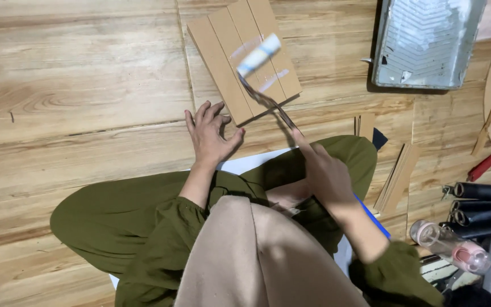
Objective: Applying a coating to cardboard strips with a roller and assembling them onto a paper template to create packaging.
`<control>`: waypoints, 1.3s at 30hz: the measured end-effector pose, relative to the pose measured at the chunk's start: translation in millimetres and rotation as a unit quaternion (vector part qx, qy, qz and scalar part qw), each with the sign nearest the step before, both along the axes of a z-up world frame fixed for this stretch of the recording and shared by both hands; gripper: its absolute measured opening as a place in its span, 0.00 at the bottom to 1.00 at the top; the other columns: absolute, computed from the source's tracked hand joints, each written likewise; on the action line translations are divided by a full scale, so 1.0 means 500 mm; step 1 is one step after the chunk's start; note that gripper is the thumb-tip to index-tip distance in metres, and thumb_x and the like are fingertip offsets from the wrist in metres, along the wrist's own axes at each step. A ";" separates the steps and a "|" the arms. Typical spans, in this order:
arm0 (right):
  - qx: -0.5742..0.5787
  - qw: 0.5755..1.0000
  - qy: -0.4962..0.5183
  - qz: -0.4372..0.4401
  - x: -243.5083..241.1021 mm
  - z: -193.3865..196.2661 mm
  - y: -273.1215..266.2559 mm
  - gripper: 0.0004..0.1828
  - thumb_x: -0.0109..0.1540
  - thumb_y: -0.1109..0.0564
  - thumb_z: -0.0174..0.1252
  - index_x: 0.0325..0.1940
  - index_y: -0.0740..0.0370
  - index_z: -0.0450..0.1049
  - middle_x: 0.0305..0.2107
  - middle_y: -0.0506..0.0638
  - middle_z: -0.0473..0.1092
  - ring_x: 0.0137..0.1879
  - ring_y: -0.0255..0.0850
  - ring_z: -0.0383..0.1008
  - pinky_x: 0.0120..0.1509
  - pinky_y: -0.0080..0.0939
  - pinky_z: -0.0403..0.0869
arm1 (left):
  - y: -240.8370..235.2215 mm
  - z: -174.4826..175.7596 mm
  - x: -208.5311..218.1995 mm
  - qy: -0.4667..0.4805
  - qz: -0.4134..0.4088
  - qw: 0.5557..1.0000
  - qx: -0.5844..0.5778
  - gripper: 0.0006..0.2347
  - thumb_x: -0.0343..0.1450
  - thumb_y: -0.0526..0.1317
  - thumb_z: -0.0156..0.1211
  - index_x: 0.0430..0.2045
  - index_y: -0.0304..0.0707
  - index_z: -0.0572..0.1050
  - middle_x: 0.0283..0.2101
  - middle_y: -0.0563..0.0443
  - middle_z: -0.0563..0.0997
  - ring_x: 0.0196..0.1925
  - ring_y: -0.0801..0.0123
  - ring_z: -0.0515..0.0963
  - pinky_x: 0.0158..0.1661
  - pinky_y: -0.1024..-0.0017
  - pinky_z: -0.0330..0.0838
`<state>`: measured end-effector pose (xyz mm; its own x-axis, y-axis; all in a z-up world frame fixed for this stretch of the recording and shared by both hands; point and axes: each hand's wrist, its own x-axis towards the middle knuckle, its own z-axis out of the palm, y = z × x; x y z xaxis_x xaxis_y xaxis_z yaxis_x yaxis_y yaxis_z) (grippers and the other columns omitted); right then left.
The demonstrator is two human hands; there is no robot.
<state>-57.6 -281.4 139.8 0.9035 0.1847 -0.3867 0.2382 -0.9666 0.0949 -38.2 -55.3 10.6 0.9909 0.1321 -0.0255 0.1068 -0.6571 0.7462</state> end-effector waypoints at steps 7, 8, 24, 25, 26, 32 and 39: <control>-0.025 0.997 0.051 -0.053 -0.064 0.036 -0.061 0.35 0.56 0.56 0.38 0.64 0.23 0.46 0.27 0.48 0.62 0.25 0.56 0.70 0.37 0.52 0.74 | -0.001 -0.014 0.003 0.005 0.014 1.000 -0.001 0.13 0.57 0.54 0.60 0.23 0.49 0.76 0.48 0.56 0.72 0.59 0.59 0.60 0.57 0.41 0.37; -0.025 0.997 0.051 -0.049 -0.049 0.015 -0.054 0.35 0.56 0.56 0.38 0.64 0.23 0.46 0.27 0.48 0.62 0.25 0.56 0.70 0.37 0.52 0.74 | -0.004 -0.016 0.003 0.005 0.018 1.000 -0.002 0.13 0.57 0.54 0.60 0.23 0.49 0.76 0.48 0.56 0.72 0.59 0.59 0.60 0.57 0.41 0.37; 0.024 0.993 0.077 -0.088 0.014 0.032 -0.003 0.33 0.56 0.56 0.43 0.64 0.29 0.51 0.29 0.50 0.67 0.36 0.55 0.71 0.44 0.55 0.72 | 0.001 -0.025 0.009 -0.006 0.032 0.999 -0.021 0.13 0.55 0.53 0.61 0.23 0.48 0.76 0.47 0.58 0.72 0.58 0.61 0.61 0.58 0.43 0.35; 0.032 0.991 0.080 -0.098 0.011 0.040 0.000 0.32 0.56 0.55 0.43 0.63 0.29 0.53 0.30 0.50 0.68 0.37 0.54 0.71 0.44 0.55 0.71 | 0.001 -0.023 0.008 -0.008 0.034 0.999 -0.018 0.13 0.54 0.53 0.61 0.22 0.48 0.76 0.47 0.58 0.72 0.57 0.61 0.61 0.58 0.43 0.35; 0.031 0.992 0.081 -0.097 0.029 0.029 0.005 0.32 0.56 0.55 0.43 0.63 0.29 0.53 0.30 0.50 0.68 0.37 0.54 0.71 0.44 0.55 0.71 | 0.000 -0.025 0.008 -0.007 0.035 0.999 -0.020 0.13 0.54 0.53 0.61 0.22 0.48 0.76 0.47 0.58 0.72 0.57 0.61 0.61 0.58 0.43 0.35; 0.208 0.977 0.011 -0.036 0.169 0.012 0.081 0.29 0.57 0.61 0.42 0.63 0.43 0.59 0.34 0.57 0.71 0.41 0.60 0.69 0.41 0.60 0.67 | 0.002 -0.031 0.001 -0.036 0.042 0.998 -0.030 0.12 0.55 0.51 0.62 0.22 0.46 0.76 0.45 0.56 0.73 0.56 0.59 0.63 0.58 0.44 0.34; 0.224 0.974 0.026 -0.034 0.177 0.058 0.096 0.29 0.56 0.65 0.43 0.61 0.48 0.61 0.38 0.62 0.70 0.44 0.60 0.68 0.45 0.57 0.67 | 0.000 -0.054 0.008 -0.045 0.049 0.997 -0.034 0.13 0.54 0.53 0.62 0.21 0.47 0.76 0.45 0.57 0.73 0.56 0.60 0.62 0.59 0.44 0.33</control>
